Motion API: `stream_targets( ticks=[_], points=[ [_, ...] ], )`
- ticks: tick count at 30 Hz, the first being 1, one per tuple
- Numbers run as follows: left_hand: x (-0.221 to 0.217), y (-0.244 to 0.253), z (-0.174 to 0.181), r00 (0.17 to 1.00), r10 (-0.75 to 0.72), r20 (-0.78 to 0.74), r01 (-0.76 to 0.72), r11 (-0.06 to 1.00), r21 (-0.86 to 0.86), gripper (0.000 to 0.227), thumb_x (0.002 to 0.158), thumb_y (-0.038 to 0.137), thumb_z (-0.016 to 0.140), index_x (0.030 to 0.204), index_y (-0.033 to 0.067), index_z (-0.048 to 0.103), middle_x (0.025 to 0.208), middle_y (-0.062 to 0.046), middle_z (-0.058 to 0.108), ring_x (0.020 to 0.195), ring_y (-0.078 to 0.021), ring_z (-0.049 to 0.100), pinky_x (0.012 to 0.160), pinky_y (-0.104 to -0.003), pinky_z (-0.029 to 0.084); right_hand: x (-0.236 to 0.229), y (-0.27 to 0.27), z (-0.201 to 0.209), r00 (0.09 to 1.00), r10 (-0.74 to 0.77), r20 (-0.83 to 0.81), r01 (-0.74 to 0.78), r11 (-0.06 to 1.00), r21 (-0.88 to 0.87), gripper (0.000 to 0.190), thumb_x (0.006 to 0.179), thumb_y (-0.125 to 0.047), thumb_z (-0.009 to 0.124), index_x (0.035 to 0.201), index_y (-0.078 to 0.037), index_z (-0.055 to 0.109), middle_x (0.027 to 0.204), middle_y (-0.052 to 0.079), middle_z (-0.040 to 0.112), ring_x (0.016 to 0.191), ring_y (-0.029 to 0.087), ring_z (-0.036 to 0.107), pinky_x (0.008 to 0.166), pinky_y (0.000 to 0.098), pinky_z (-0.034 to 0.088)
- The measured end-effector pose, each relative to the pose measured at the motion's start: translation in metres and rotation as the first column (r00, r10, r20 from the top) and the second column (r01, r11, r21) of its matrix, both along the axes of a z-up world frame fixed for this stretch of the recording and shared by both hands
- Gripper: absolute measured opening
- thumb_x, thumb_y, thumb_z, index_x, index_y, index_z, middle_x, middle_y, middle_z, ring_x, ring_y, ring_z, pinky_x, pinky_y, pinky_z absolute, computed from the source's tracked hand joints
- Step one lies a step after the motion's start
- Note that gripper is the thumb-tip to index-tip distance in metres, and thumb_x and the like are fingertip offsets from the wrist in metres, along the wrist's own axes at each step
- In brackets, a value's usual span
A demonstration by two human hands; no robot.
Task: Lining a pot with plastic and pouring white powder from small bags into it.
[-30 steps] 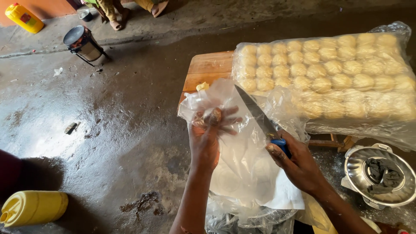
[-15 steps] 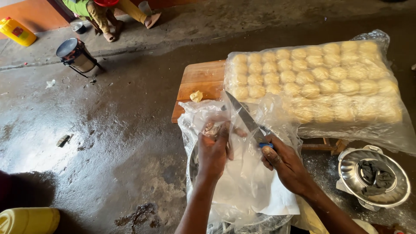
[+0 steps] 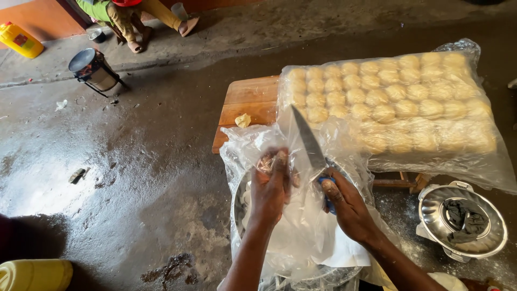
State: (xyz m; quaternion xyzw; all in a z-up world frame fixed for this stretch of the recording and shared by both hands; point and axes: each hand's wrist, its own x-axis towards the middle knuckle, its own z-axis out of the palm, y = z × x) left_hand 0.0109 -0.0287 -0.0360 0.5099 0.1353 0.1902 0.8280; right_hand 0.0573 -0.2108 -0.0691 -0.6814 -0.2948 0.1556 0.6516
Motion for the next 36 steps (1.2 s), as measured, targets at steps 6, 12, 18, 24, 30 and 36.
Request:
stream_targets(
  ticks=[6,12,18,24,30,36],
  points=[
    [-0.004,-0.004,0.003,0.998,0.004,0.062,-0.017,0.977,0.213,0.020,0.114,0.019,0.054,0.118,0.0040,0.066,0.079,-0.007,0.068,0.059,-0.0123,0.063,0.044,-0.024,0.053,-0.004,0.005,-0.007,0.993,-0.086,-0.078,0.081,0.995,-0.060,0.041,0.105,-0.049,0.049,0.101,-0.010,0.060,0.084,0.005,0.050,0.070,0.016,0.053,0.058,0.0325,0.051],
    [-0.004,-0.029,0.012,0.996,-0.087,-0.004,0.085,0.969,0.233,0.030,0.112,0.028,0.053,0.113,0.0033,0.070,0.079,-0.013,0.072,0.060,-0.0218,0.071,0.048,-0.035,0.063,-0.013,0.019,0.003,0.993,-0.122,0.006,0.121,0.992,0.023,0.066,0.102,-0.057,0.041,0.142,-0.006,0.059,0.124,0.017,0.074,0.111,0.029,0.073,0.098,0.0433,0.061],
    [-0.004,-0.025,0.011,0.985,-0.172,-0.019,0.169,0.934,0.315,0.021,0.113,0.023,0.050,0.101,0.0120,0.064,0.089,-0.005,0.066,0.071,-0.0151,0.058,0.056,-0.029,0.045,-0.009,0.011,0.007,0.979,-0.202,0.011,0.190,0.940,0.284,0.059,0.107,-0.039,0.047,0.151,-0.001,0.044,0.139,0.023,0.066,0.127,0.034,0.066,0.112,0.0460,0.054],
    [-0.008,0.038,0.021,0.980,0.030,-0.195,0.094,0.796,0.597,0.023,0.114,0.019,0.053,0.096,0.0100,0.064,0.066,0.000,0.054,0.053,-0.0097,0.044,0.042,-0.026,0.035,-0.015,-0.021,-0.005,0.998,0.024,-0.057,-0.018,0.995,0.103,0.039,0.108,-0.033,0.053,0.129,-0.002,0.063,0.083,0.003,0.057,0.068,0.013,0.048,0.057,0.0281,0.043],
    [-0.017,0.090,0.051,0.950,0.287,0.126,-0.262,0.504,0.823,0.030,0.087,-0.004,0.057,0.098,0.0135,0.078,0.059,0.003,0.059,0.051,-0.0078,0.046,0.046,-0.030,0.039,0.008,-0.092,-0.040,0.929,-0.291,0.230,0.334,0.927,-0.173,0.025,0.104,-0.034,0.057,0.109,-0.012,0.069,0.094,0.005,0.070,0.070,0.017,0.061,0.065,0.0316,0.051],
    [-0.023,0.095,0.040,0.992,0.125,0.033,-0.120,0.788,0.604,0.026,0.112,0.017,0.053,0.106,0.0112,0.078,0.069,0.001,0.058,0.060,-0.0095,0.050,0.058,-0.028,0.044,0.013,-0.108,0.019,0.893,-0.423,-0.152,0.449,0.848,0.281,0.022,0.122,-0.031,0.048,0.114,-0.011,0.048,0.085,0.004,0.037,0.075,0.018,0.037,0.063,0.0339,0.030]
  ],
)
